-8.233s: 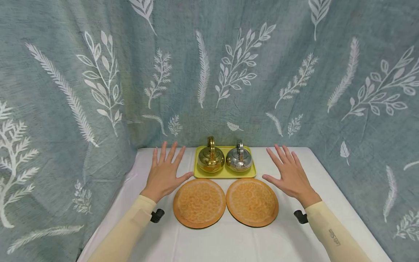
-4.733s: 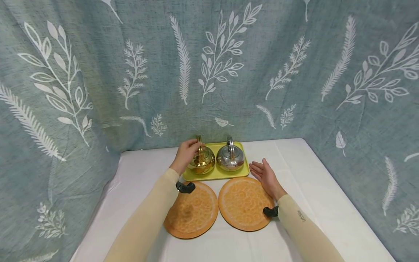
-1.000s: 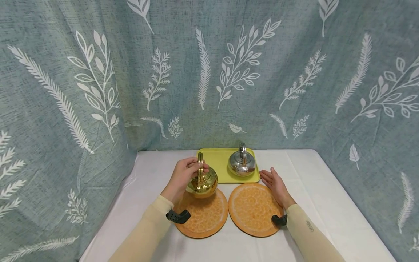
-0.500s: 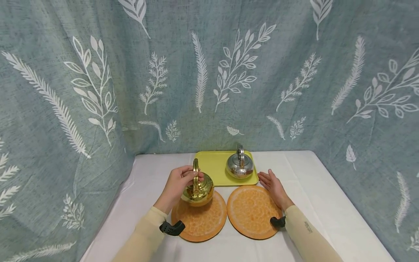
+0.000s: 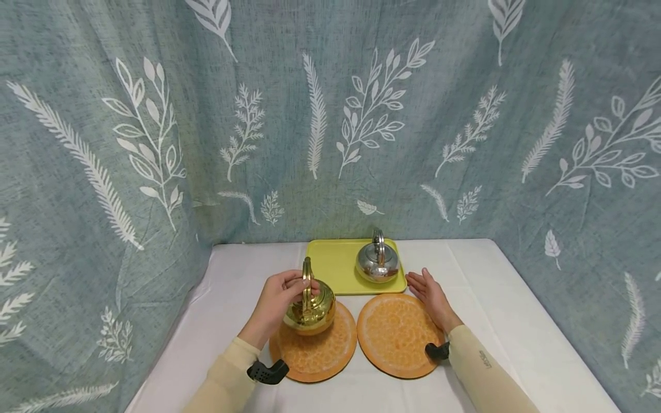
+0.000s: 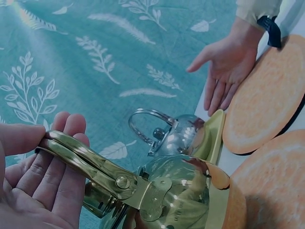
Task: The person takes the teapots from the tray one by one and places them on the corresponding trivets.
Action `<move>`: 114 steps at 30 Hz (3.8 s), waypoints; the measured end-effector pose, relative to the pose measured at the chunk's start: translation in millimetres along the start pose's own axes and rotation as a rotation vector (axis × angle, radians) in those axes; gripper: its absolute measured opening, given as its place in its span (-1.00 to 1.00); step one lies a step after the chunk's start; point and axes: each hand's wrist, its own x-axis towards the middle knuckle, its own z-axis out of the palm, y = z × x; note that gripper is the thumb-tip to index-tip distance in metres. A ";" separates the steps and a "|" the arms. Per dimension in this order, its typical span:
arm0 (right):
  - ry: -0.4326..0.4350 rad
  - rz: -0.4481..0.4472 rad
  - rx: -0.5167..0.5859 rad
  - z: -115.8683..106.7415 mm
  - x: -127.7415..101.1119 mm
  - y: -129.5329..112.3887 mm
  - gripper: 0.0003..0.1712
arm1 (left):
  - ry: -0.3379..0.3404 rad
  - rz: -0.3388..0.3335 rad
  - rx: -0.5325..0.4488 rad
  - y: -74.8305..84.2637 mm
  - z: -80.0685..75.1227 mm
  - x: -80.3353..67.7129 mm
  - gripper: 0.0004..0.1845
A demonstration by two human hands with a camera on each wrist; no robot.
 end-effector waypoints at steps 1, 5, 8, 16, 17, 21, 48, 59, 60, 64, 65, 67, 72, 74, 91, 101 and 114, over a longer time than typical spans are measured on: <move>-0.005 -0.002 -0.004 0.1 -1.0 0.4 0.12 | -0.003 -0.003 -0.004 -1.0 0.5 -1.2 -0.71; -0.016 -0.008 -0.016 0.2 -3.0 1.8 0.10 | -0.009 -0.004 -0.020 -4.3 1.9 -6.5 -0.70; -0.016 -0.009 -0.017 -0.3 -2.7 1.9 0.09 | -0.014 0.004 -0.018 -6.2 2.6 -9.4 -0.70; 0.002 0.000 -0.014 -1.2 -0.7 -1.1 0.11 | 0.010 -0.003 -0.029 -6.0 3.6 -17.5 -0.68; 0.000 0.001 -0.014 -1.5 -0.5 -1.2 0.11 | 0.008 -0.004 -0.037 -6.3 3.5 -18.6 -0.67; 0.000 0.002 -0.014 -2.6 -0.4 -2.3 0.10 | 0.000 -0.003 -0.056 -7.7 3.4 -22.7 -0.65; 0.014 0.005 0.004 -4.3 -3.0 -0.7 0.15 | -0.030 -0.017 -0.059 -14.2 12.8 -39.6 -0.57; 0.007 -0.002 0.011 -6.2 1.6 -12.5 0.11 | 0.220 0.052 0.104 12.9 -9.9 -39.9 -0.65; 0.009 -0.002 0.009 -6.6 1.9 -13.6 0.11 | 0.244 0.075 0.118 19.0 -14.2 -38.6 -0.66; 0.012 0.001 -0.008 -9.1 2.4 -16.8 0.11 | 0.243 0.154 0.212 51.7 -26.4 -28.4 -0.65; 0.012 0.002 -0.011 -9.8 2.1 -17.3 0.11 | 0.213 0.163 0.236 61.5 -27.3 -23.5 -0.63; 0.007 -0.001 -0.018 -11.8 1.4 -17.7 0.10 | 0.126 0.168 0.281 82.1 -25.6 -9.1 -0.61; 0.009 -0.004 -0.014 -18.1 -0.7 -15.4 0.11 | -0.080 0.098 0.349 119.5 2.4 49.2 -0.60; 0.012 -0.004 -0.004 -18.5 -1.3 -12.9 0.13 | -0.137 0.059 0.385 124.3 20.0 73.2 -0.60; 0.007 -0.019 0.021 -6.7 -1.5 4.3 0.12 | -0.183 -0.156 0.321 90.8 99.9 157.0 -0.51; 0.020 -0.023 0.027 -7.0 0.1 1.5 0.12 | -0.153 -0.259 0.299 69.7 106.8 176.9 -0.49; 0.023 -0.029 0.035 -6.4 5.3 2.7 0.07 | -0.127 -0.356 0.265 40.9 111.8 187.8 -0.44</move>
